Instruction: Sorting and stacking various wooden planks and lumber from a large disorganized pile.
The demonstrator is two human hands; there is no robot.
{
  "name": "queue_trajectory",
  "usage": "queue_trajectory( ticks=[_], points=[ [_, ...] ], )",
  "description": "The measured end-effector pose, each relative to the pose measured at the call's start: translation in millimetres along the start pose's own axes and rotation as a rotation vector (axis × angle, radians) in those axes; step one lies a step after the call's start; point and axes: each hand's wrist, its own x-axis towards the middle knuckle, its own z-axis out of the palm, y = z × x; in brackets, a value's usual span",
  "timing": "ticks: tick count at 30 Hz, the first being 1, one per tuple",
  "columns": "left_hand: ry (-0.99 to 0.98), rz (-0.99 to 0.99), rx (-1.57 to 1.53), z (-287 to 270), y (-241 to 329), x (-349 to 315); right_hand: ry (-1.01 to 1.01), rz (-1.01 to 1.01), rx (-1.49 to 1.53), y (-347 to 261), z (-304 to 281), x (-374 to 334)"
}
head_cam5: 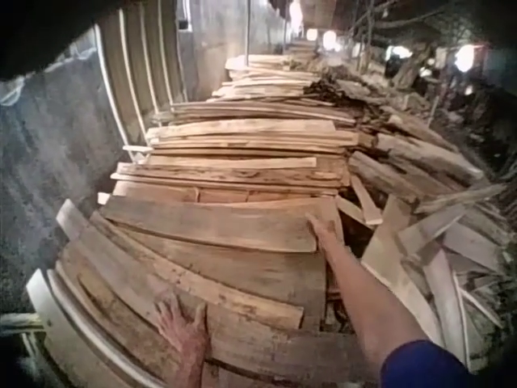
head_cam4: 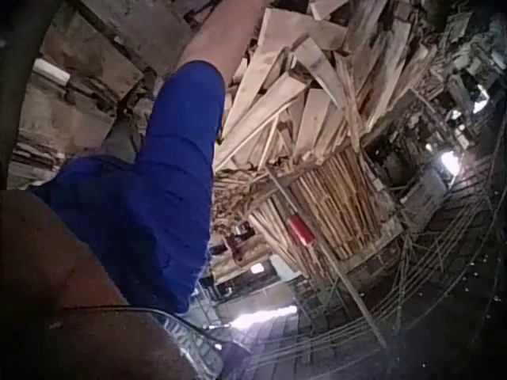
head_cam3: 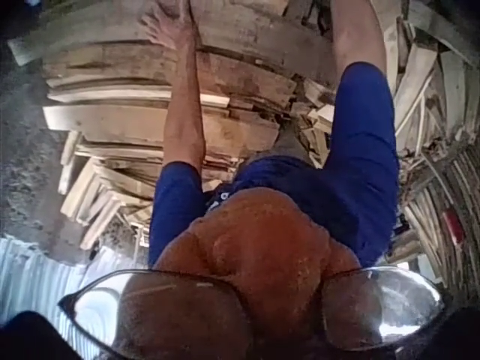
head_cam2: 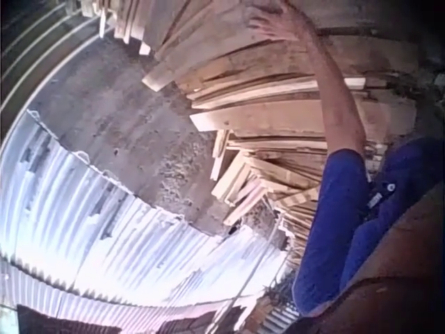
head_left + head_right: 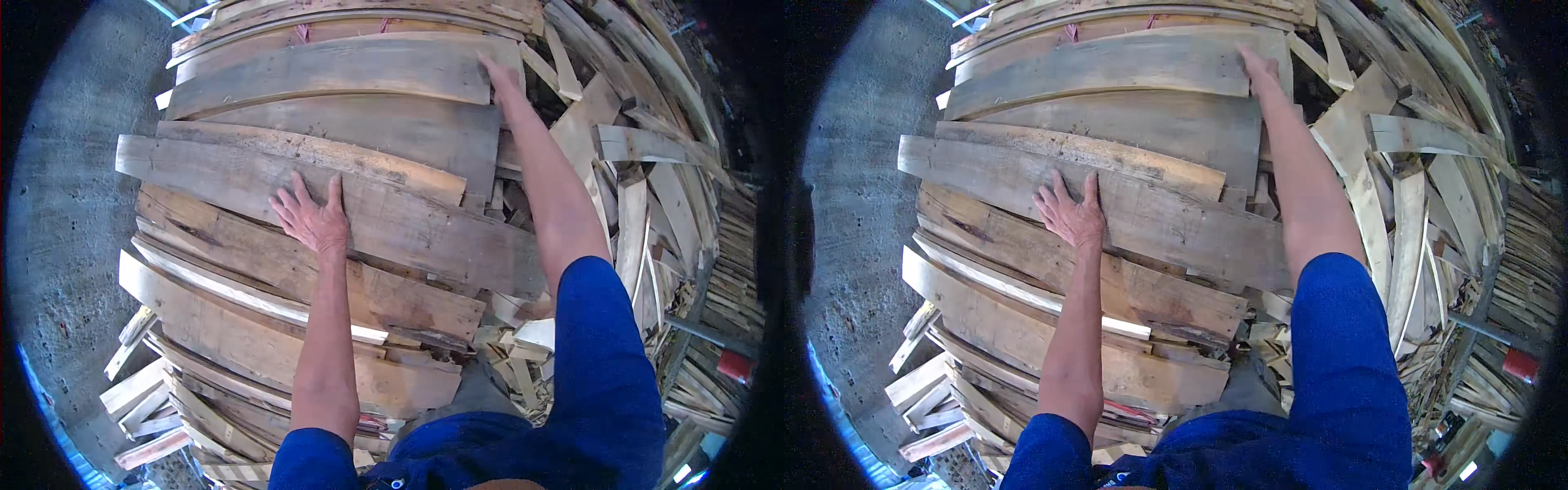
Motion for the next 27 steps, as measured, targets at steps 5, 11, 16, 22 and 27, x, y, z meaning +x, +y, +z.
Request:
queue_trajectory(
  ticks=[5, 11, 16, 22, 27],
  points=[
    [-0.019, -0.024, -0.034, 4, 8, -4, -0.391, 0.019, 0.398, 26, -31, -39],
    [0.034, 0.088, 0.031, 24, -42, 5, -0.300, 0.095, 0.147, 47, -46, -286],
    [0.257, 0.383, -0.305, 71, -64, -19, -0.334, 0.234, 0.333, 84, -42, -357],
    [-0.017, 0.044, -0.251, 62, -123, 28, -0.295, 0.039, 0.253, 73, -42, -363],
    [-0.098, -0.082, -0.088, -3, 34, -10, -0.057, -0.458, -0.272, -2, -111, -169]
  ],
)
